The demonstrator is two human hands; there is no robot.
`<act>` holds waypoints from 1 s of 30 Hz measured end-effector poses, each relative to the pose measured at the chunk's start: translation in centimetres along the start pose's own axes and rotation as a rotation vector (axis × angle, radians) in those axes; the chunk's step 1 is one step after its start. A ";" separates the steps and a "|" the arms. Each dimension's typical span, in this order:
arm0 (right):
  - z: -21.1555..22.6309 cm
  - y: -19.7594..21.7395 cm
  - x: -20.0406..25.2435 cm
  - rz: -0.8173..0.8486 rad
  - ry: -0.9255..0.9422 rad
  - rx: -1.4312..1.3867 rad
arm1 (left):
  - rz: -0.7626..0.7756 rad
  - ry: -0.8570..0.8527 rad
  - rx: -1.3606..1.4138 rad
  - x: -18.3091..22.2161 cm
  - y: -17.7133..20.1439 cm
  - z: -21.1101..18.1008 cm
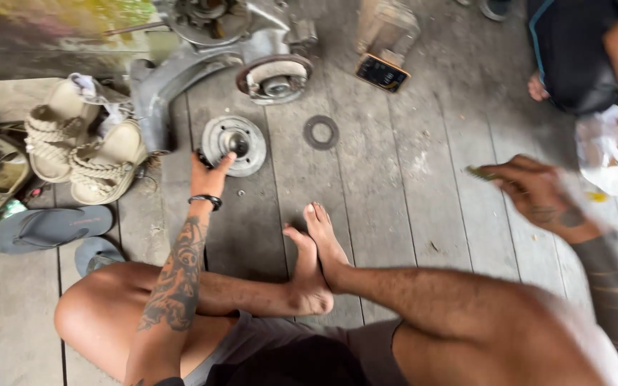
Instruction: Cleaning and inspecting the grooves of a motorcycle clutch basket using a small hand tool
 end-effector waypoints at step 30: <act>-1.5 -22.2 -21.5 -0.005 0.204 -0.403 | -0.326 -0.422 -0.180 4.6 0.2 -5.7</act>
Point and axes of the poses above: each hand's wrist, its own x-axis away from the middle knuckle, its own y-axis out of the back of the hand, z = x × y, the point moved 1 cm from there along -x, towards the middle knuckle, and after that the axes turned 11 degrees about -x, right-handed, at the moved point
